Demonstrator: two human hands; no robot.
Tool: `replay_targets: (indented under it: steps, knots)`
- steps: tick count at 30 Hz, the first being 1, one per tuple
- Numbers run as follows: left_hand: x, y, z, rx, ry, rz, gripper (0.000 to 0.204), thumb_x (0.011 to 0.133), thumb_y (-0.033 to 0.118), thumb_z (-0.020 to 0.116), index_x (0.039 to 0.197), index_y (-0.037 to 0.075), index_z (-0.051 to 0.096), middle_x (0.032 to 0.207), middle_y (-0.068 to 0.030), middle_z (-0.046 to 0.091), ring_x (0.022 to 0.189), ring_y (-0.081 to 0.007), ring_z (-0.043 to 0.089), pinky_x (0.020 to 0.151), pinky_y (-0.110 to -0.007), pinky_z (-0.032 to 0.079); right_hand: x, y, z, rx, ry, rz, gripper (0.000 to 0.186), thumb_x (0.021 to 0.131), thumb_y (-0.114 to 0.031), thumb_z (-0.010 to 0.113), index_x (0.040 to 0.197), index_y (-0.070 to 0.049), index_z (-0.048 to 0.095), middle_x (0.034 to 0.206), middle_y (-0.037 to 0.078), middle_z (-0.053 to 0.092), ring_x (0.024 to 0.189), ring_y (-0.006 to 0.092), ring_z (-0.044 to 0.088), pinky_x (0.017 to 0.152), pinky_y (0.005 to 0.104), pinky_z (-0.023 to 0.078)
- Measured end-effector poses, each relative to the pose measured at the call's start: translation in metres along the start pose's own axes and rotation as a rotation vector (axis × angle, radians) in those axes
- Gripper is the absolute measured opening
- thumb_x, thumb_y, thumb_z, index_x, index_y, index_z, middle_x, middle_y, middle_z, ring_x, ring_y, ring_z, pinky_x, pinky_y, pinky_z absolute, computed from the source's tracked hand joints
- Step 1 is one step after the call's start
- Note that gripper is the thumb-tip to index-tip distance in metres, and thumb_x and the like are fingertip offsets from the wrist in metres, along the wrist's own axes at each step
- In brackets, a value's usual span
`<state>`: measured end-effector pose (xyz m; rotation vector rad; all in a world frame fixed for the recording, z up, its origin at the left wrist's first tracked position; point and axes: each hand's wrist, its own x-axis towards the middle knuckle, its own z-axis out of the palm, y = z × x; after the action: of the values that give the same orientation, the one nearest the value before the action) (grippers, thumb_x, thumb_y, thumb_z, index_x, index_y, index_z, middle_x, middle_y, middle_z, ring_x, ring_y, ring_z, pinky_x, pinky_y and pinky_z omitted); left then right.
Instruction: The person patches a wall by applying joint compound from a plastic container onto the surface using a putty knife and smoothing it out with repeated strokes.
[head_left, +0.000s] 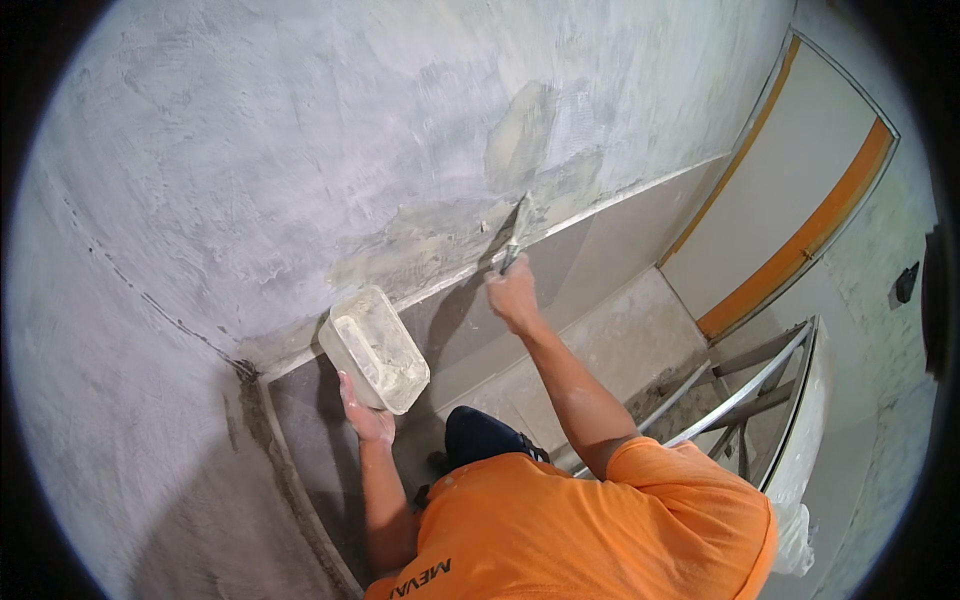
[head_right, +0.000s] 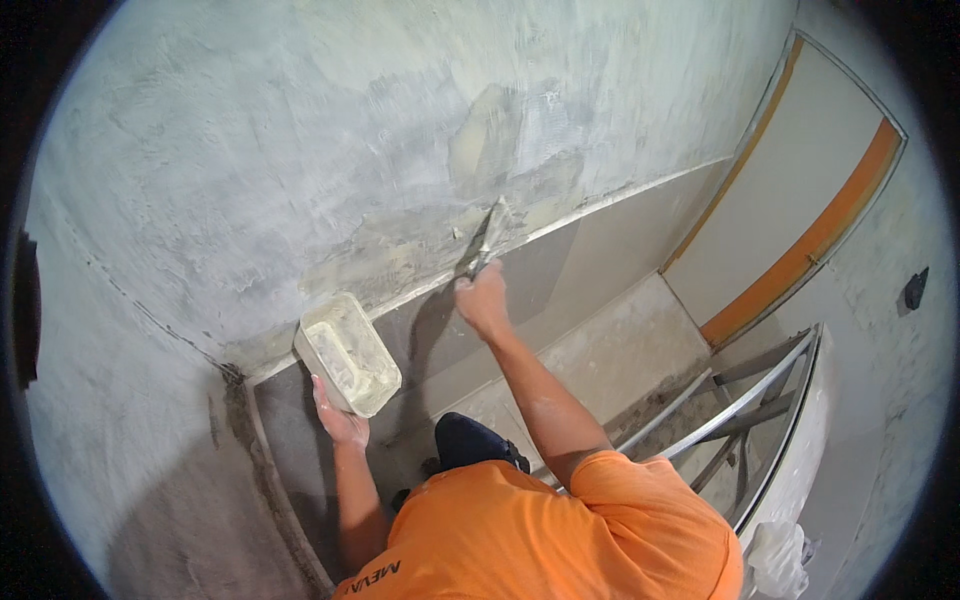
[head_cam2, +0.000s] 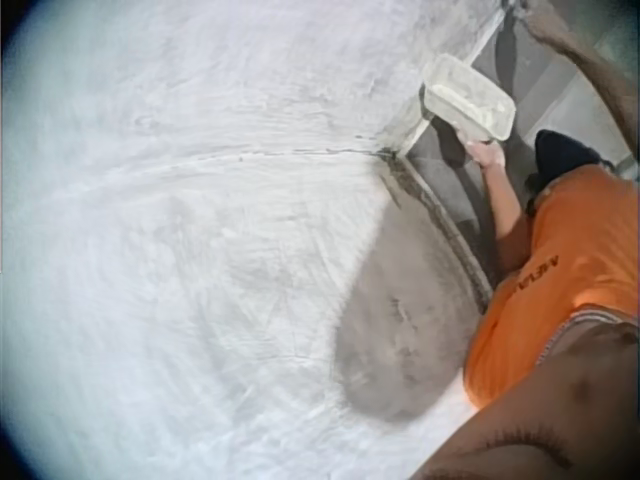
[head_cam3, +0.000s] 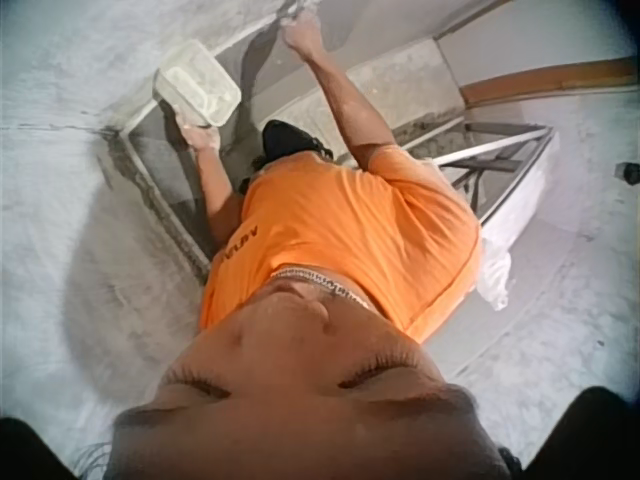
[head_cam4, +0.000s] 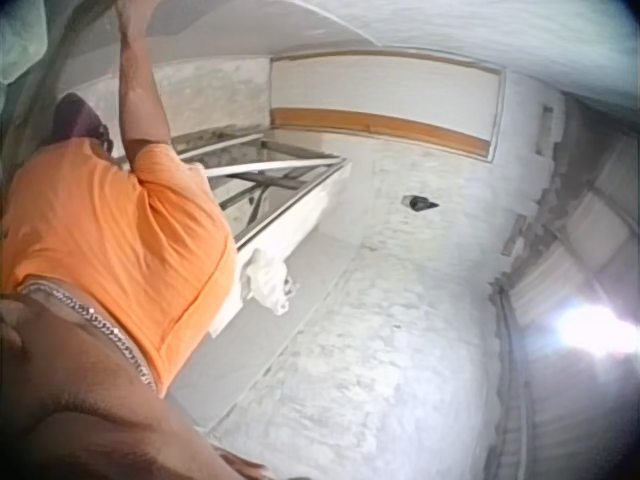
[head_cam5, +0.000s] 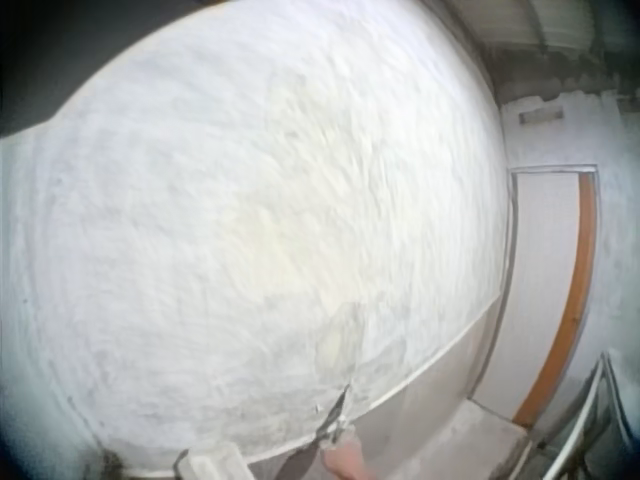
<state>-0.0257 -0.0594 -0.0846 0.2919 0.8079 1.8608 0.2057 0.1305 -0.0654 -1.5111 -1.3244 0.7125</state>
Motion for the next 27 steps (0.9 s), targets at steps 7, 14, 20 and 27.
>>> replay_targets:
  steps: [7, 14, 20, 27]
  knots:
    - [0.004, -0.004, -0.01, -0.044, 0.055, 0.013, 0.074, 0.099, 0.053, 0.047, 0.152, 0.005, 0.028, 0.154, -0.0128, 0.034, 0.14, -0.0332, 0.037, 0.114, -0.049, 0.034, -0.105, -0.013, -0.016, -0.364, -0.61, -0.178, 0.034, 0.083, -0.011, 0.06, 0.107, 0.005, 0.043, 0.091, 0.034, 0.059, 0.091, 0.0558, 0.056, 0.081, 0.0539, 0.046]
    - [0.0, -0.003, -0.01, -0.081, 0.047, 0.012, 0.075, 0.098, 0.055, 0.048, 0.153, 0.007, 0.028, 0.153, -0.0131, 0.035, 0.14, -0.0333, 0.037, 0.114, -0.05, 0.034, -0.077, -0.046, -0.068, 0.049, -0.412, 0.047, 0.023, 0.083, -0.013, 0.063, 0.095, -0.002, 0.047, 0.07, 0.014, 0.053, 0.059, 0.0258, 0.053, 0.054, 0.0385, 0.041]
    - [0.001, 0.001, -0.011, -0.116, 0.055, 0.038, 0.072, 0.099, 0.054, 0.045, 0.152, 0.007, 0.03, 0.151, -0.0134, 0.038, 0.136, -0.0339, 0.041, 0.111, -0.05, 0.037, -0.021, -0.067, -0.059, 0.1, -0.112, -0.196, 0.019, 0.085, -0.01, 0.064, 0.093, -0.004, 0.047, 0.065, 0.009, 0.053, 0.048, 0.0191, 0.051, 0.045, 0.0318, 0.041]
    - [-0.011, 0.023, -0.008, -0.094, 0.049, 0.122, 0.075, 0.098, 0.057, 0.044, 0.152, 0.008, 0.028, 0.153, -0.0143, 0.035, 0.137, -0.0348, 0.04, 0.111, -0.051, 0.039, -0.022, -0.124, -0.011, -0.134, 0.121, -0.566, 0.047, 0.087, -0.011, 0.062, 0.122, 0.013, 0.041, 0.079, 0.028, 0.058, 0.076, 0.0481, 0.059, 0.067, 0.0496, 0.047]
